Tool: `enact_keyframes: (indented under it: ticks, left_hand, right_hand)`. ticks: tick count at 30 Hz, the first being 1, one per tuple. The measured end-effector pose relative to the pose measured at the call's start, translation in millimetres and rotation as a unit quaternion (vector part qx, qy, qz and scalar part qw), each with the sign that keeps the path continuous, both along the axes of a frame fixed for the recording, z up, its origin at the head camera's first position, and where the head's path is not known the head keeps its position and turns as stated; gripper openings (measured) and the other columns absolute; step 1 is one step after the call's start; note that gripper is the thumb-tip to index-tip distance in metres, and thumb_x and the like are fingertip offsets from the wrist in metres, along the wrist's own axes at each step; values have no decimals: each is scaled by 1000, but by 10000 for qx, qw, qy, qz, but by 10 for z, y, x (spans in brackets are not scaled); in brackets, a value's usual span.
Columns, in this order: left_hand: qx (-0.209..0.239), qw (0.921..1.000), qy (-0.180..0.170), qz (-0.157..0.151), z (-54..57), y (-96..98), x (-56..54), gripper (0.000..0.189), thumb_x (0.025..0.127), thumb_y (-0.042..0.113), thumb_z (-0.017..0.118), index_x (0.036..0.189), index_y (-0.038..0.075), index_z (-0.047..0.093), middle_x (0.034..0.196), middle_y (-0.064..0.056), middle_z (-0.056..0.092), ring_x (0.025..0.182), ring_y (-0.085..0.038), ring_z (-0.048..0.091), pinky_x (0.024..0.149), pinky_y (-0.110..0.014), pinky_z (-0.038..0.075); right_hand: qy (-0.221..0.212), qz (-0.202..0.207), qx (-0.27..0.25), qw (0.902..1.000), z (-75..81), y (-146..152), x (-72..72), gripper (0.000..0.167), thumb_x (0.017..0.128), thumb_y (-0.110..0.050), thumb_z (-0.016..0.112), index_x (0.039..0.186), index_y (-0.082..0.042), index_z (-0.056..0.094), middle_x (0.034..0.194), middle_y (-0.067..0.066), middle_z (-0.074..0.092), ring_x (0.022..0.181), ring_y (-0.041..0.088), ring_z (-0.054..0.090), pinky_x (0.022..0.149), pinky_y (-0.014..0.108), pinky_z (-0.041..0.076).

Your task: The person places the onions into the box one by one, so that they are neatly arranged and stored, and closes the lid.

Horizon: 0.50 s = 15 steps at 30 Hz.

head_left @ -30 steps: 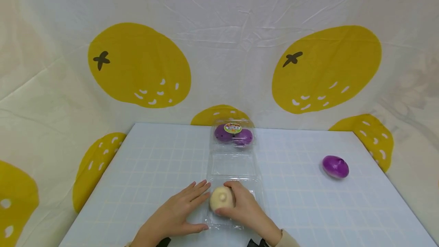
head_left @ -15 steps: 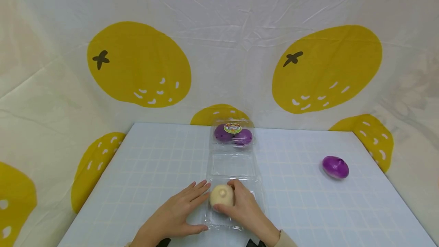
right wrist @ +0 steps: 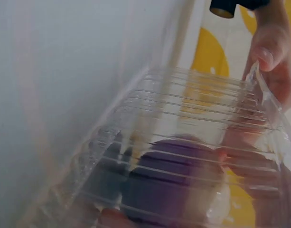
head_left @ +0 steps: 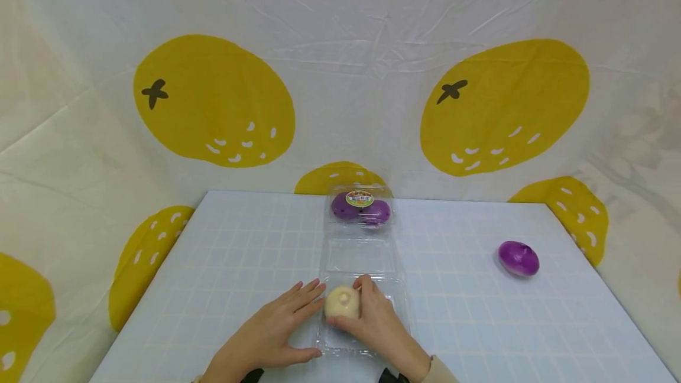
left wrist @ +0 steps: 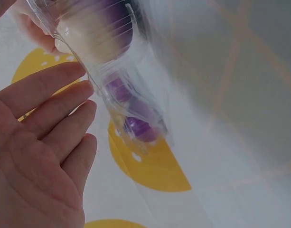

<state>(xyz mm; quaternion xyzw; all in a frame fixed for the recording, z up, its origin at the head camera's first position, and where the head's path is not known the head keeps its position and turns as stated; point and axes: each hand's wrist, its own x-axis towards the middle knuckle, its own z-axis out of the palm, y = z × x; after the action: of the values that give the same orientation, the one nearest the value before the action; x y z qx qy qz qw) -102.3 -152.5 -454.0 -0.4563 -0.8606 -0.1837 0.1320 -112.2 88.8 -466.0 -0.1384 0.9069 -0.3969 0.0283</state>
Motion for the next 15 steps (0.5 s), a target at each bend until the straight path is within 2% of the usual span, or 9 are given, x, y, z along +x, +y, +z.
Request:
enact_keyframes:
  ticks: [4, 10, 15]
  left_hand:
    - [-12, 10000, 31, -2, -1, -8, -1, 74, 86, 56, 71, 135, 2, 58, 151, -12, 45, 135, -31, 48, 105, -52, 45]
    - [-44, 10000, -11, 17, 2, -11, 0, 74, 87, 57, 69, 135, 2, 59, 152, -12, 44, 135, -32, 47, 105, -52, 45]
    - [-120, 9998, -146, 89, 15, -9, 4, 74, 85, 56, 71, 136, 3, 58, 153, -11, 42, 136, -32, 46, 107, -51, 43]
  right_hand:
    - [41, 120, 71, 9999, 17, 23, 2, 75, 72, -57, 82, 117, -9, 45, 100, 4, 56, 80, 16, 55, 62, 31, 50]
    - [186, 481, 159, 9985, 44, 78, -5, 73, 69, -41, 89, 118, -10, 46, 106, 4, 55, 87, 17, 56, 70, 34, 52]
    - [176, 445, 194, 9987, 26, 70, -4, 72, 70, -41, 89, 118, -9, 45, 107, 6, 56, 87, 18, 57, 70, 34, 53]
